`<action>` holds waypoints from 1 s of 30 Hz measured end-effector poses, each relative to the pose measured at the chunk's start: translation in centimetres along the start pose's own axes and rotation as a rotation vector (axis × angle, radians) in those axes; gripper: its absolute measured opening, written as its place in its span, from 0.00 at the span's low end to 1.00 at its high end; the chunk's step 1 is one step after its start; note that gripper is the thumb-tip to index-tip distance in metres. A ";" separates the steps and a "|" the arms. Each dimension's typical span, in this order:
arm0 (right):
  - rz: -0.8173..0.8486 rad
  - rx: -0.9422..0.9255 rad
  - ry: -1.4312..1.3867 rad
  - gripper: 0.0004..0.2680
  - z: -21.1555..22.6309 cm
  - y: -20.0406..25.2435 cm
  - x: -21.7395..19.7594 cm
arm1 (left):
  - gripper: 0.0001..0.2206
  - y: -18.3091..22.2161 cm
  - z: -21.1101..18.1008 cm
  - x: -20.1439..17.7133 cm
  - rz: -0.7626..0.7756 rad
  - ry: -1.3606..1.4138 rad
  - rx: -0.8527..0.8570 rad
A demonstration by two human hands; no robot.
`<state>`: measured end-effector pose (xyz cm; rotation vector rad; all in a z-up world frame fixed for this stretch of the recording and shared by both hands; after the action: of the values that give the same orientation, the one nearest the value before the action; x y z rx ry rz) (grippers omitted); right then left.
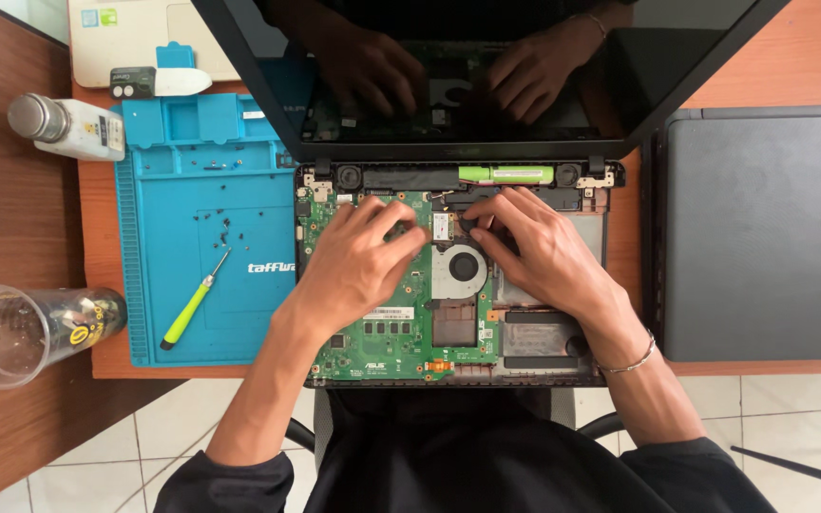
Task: The person works on an open laptop, using a small screwdriver to handle components and adjusting internal cables by hand.
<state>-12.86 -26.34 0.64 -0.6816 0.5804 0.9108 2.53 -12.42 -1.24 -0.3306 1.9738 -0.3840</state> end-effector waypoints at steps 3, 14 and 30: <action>0.006 0.021 -0.008 0.06 -0.2 0.1 0.1 | 0.05 -0.6 -0.1 0.2 -0.094 0.011 0.006; -0.007 -0.001 0.012 0.06 -0.2 0.2 0.0 | 0.06 -1.4 -0.6 0.8 -0.090 -0.046 -0.100; -0.023 -0.041 0.008 0.05 -0.1 0.2 0.0 | 0.09 -0.6 -0.2 -0.4 -0.008 0.102 0.084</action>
<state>-13.03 -26.33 0.53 -0.7278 0.5611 0.9006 2.55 -12.78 -0.59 -0.2697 2.0497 -0.4963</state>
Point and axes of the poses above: each hand's wrist, its own y-axis away from the middle knuckle, its own x-axis out of the palm, z = x × y, the point moved 4 cm from there along -y, towards the middle knuckle, and after that the axes turned 7 degrees about -z, right-handed, at the moved point
